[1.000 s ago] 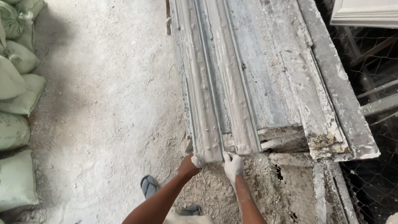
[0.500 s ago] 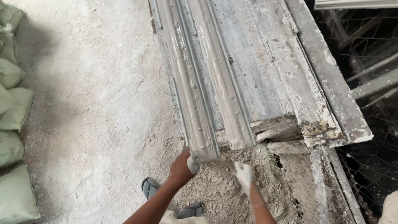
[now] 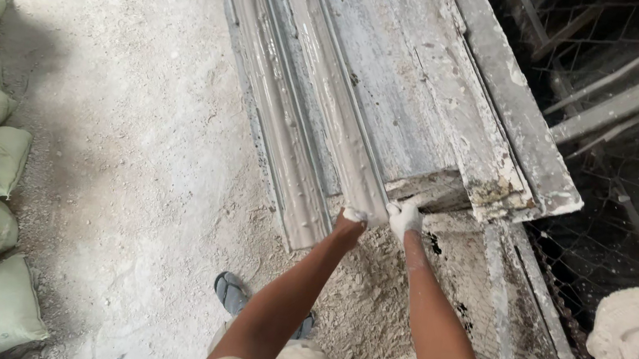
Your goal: The person applies wet plaster from a bowl onto a long decorative molding laid on a workbench, spreading it by hand along the grooves. They then lay strands of fiberglass mesh over the wet plaster and press them in, and finally smooth the surface using a small sponge block, working along the length of the molding.
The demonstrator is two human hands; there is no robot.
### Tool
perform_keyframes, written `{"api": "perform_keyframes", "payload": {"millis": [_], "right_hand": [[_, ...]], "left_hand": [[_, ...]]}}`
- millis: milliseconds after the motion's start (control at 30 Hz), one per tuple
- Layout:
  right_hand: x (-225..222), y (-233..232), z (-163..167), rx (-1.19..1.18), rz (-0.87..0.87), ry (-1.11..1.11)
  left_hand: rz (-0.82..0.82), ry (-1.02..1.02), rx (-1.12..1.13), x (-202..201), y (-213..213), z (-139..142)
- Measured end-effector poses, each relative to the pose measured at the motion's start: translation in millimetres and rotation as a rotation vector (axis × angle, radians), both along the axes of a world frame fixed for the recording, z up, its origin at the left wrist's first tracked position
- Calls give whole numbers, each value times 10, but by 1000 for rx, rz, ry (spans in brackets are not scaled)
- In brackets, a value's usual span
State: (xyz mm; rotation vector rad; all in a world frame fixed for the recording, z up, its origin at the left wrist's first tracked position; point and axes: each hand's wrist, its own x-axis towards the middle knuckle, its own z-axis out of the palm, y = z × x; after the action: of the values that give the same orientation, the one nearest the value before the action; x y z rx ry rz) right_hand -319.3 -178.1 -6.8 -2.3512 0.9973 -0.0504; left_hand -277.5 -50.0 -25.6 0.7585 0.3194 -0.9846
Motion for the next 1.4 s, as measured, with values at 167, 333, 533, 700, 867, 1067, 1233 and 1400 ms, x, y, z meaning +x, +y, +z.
{"api": "perform_keyframes", "payload": {"millis": [167, 333, 533, 700, 867, 1067, 1233, 1400], "right_hand": [[9, -61, 0, -6, -18, 66], [13, -58, -35, -17, -17, 108], [-42, 25, 11, -17, -22, 72], [-72, 116, 103, -56, -30, 70], [-68, 161, 91, -84, -62, 70], [-40, 228, 177, -120, 13, 162], [-200, 306, 315, 63, -48, 87], [-1158, 523, 120, -166, -288, -137]], "left_hand": [[145, 16, 16, -36, -98, -3], [278, -46, -27, -77, -126, -54], [39, -480, 701, -167, -63, -72], [25, -934, 820, -192, -28, -75], [107, -1046, 783, -186, -11, -80], [-92, -1121, 937, -161, 71, 56], [-139, -1386, 612, -168, 256, 167], [-330, -703, -11, -498, 828, 13]]}}
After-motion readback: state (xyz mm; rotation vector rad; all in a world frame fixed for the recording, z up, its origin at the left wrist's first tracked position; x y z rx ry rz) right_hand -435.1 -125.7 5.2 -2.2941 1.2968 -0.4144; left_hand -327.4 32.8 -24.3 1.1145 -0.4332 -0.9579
